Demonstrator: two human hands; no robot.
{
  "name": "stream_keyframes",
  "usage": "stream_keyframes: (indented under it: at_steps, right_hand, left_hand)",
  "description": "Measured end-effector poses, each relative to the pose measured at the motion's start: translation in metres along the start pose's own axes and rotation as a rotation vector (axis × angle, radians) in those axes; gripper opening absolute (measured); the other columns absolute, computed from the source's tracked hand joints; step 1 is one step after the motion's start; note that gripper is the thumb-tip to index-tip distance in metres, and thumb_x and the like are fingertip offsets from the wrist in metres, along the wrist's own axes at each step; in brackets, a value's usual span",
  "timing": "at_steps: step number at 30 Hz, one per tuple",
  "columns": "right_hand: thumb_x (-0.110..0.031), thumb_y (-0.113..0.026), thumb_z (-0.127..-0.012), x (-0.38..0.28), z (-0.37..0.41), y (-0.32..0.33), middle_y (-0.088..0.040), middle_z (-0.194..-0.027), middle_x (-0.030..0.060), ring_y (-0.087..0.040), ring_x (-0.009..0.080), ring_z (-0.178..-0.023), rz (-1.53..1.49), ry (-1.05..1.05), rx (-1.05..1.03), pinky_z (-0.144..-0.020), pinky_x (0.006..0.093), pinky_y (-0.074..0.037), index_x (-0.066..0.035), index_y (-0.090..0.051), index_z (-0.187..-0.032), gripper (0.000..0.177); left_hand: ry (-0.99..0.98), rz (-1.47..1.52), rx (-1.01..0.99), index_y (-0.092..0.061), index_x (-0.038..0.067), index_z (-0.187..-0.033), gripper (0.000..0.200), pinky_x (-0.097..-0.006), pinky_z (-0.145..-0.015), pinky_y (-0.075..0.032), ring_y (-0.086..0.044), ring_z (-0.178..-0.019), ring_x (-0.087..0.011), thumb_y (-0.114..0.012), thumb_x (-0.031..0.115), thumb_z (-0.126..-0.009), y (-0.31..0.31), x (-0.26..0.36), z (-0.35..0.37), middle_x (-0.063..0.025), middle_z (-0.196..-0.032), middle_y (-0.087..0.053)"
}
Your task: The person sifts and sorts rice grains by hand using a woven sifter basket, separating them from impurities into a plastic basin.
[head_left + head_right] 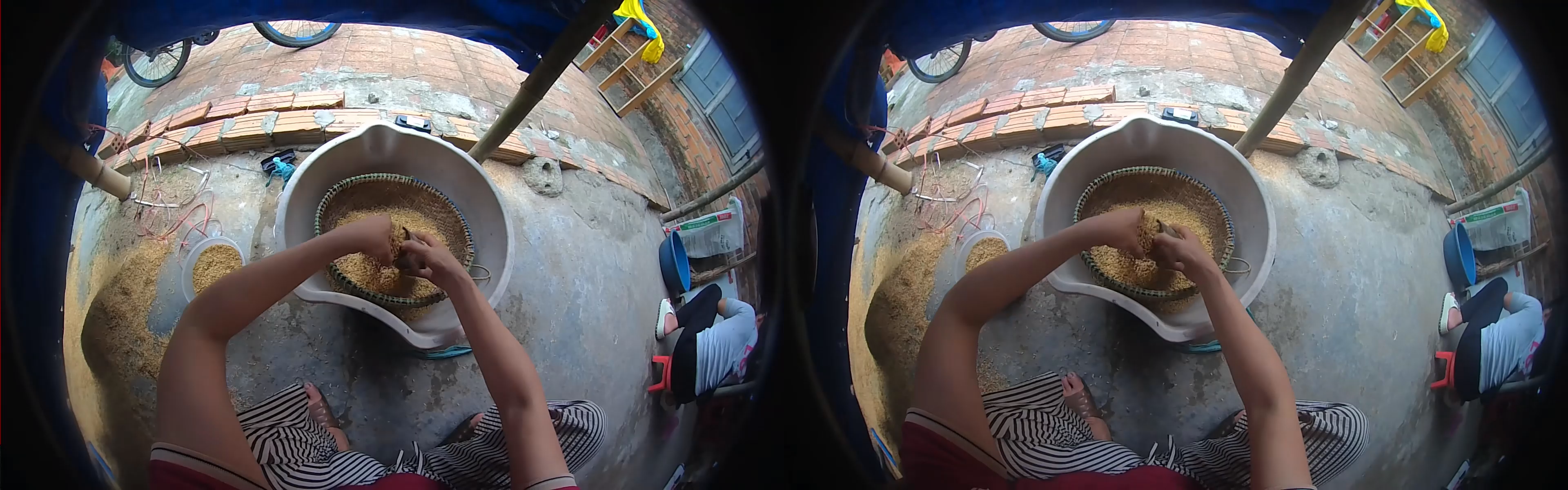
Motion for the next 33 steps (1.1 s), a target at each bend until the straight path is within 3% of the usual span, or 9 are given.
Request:
stream_keyframes:
  at_steps: [2, 4, 7, 14, 19, 23, 25, 27, 33]
  right_hand:
    - [-0.006, -0.058, -0.071, 0.005, -0.004, 0.007, -0.047, -0.096, 0.0098, -0.051, 0.0186, -0.085, -0.274, 0.009, 0.012, -0.074, 0.0352, -0.052, -0.002, -0.045, -0.103, 0.035]
    - [0.001, -0.053, -0.07, 0.007, -0.005, 0.007, -0.037, -0.105, 0.0136, -0.049, 0.0236, -0.093, -0.627, 0.007, -0.065, -0.089, 0.0496, -0.046, 0.0, -0.042, -0.102, 0.034]
    - [0.003, -0.051, -0.07, 0.009, -0.004, 0.004, -0.038, -0.105, 0.0144, -0.048, 0.0295, -0.1, -0.719, 0.02, -0.12, -0.091, 0.0533, -0.043, 0.002, -0.041, -0.102, 0.034]
    - [0.002, -0.048, -0.07, 0.017, -0.011, -0.016, -0.043, -0.11, 0.0143, -0.047, 0.0308, -0.105, -0.673, 0.022, -0.185, -0.093, 0.048, -0.042, 0.0, -0.041, -0.107, 0.038]
    - [-0.012, -0.048, -0.076, 0.002, 0.0, -0.024, -0.043, -0.12, 0.0079, -0.04, 0.0219, -0.114, -0.415, 0.364, -0.263, -0.094, 0.0393, -0.034, -0.012, -0.034, -0.129, 0.055]
    - [-0.02, -0.047, -0.078, 0.016, -0.016, -0.003, -0.042, -0.122, 0.0075, -0.037, 0.0218, -0.115, -0.528, 0.296, -0.113, -0.094, 0.0374, -0.03, -0.012, -0.033, -0.131, 0.055]
    - [-0.023, -0.051, -0.078, 0.037, -0.022, 0.028, -0.042, -0.12, 0.0088, -0.043, 0.0219, -0.107, -0.407, 0.23, 0.322, -0.088, 0.0365, -0.036, -0.009, -0.04, -0.123, 0.049]
    - [-0.024, -0.051, -0.078, 0.041, -0.024, 0.03, -0.044, -0.112, 0.0065, -0.046, 0.0197, -0.097, -0.366, 0.239, 0.326, -0.083, 0.0352, -0.039, -0.009, -0.044, -0.119, 0.044]
    - [-0.019, -0.051, -0.078, 0.046, -0.032, 0.022, -0.046, -0.102, 0.0051, -0.045, 0.0194, -0.092, -0.27, 0.154, 0.25, -0.074, 0.0356, -0.042, -0.008, -0.049, -0.113, 0.036]
  left_hand:
    - [-0.226, -0.035, 0.287, -0.032, -0.006, -0.125, 0.09, -0.0329, -0.08, -0.047, -0.054, -0.103, -0.0271, -0.077, 0.021, -0.052, 0.031, 0.021, 0.026, -0.0234, -0.111, -0.051]
    - [-0.262, 0.088, 0.3, -0.028, -0.003, -0.128, 0.09, -0.0338, -0.083, -0.046, -0.051, -0.105, -0.0281, -0.076, 0.019, -0.054, 0.044, 0.018, 0.036, -0.0235, -0.115, -0.048]
    - [-0.245, 0.171, 0.336, -0.022, 0.004, -0.132, 0.09, -0.0365, -0.089, -0.043, -0.049, -0.108, -0.0309, -0.074, 0.016, -0.059, 0.045, -0.006, 0.029, -0.0225, -0.12, -0.045]
    - [-0.694, 0.234, 0.592, -0.025, 0.005, -0.131, 0.094, -0.0361, -0.097, -0.034, -0.04, -0.116, -0.0293, -0.078, 0.025, -0.057, 0.013, -0.004, 0.027, -0.0159, -0.127, -0.037]
    - [-0.695, 0.196, 0.693, -0.036, 0.004, -0.121, 0.08, -0.036, -0.092, -0.038, -0.047, -0.109, -0.0272, -0.078, 0.025, -0.056, 0.014, 0.004, 0.041, -0.0137, -0.114, -0.048]
    - [-0.543, 0.264, 0.753, -0.04, 0.003, -0.117, 0.076, -0.0355, -0.09, -0.04, -0.05, -0.105, -0.0263, -0.078, 0.026, -0.056, 0.017, -0.012, 0.029, -0.0134, -0.11, -0.051]
    - [-0.534, 0.294, 0.754, -0.041, 0.003, -0.116, 0.075, -0.034, -0.089, -0.041, -0.051, -0.103, -0.024, -0.078, 0.028, -0.057, 0.02, -0.014, 0.03, -0.0125, -0.108, -0.052]
    - [-0.442, 0.645, 0.546, -0.04, 0.003, -0.116, 0.075, -0.0314, -0.086, -0.042, -0.052, -0.1, -0.0204, -0.079, 0.029, -0.057, 0.014, -0.026, 0.023, -0.0112, -0.107, -0.053]
    - [-0.609, 0.646, 0.565, -0.035, 0.004, -0.123, 0.08, -0.0279, -0.089, -0.042, -0.047, -0.106, -0.0179, -0.08, 0.015, -0.058, 0.058, -0.038, 0.057, -0.0102, -0.116, -0.047]
Point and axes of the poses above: each hand's wrist, its own z-axis away from the middle knuckle, its own y-axis out of the back of the hand, x = y × z, the point moved 7 cm from there along -z, towards the middle knuckle
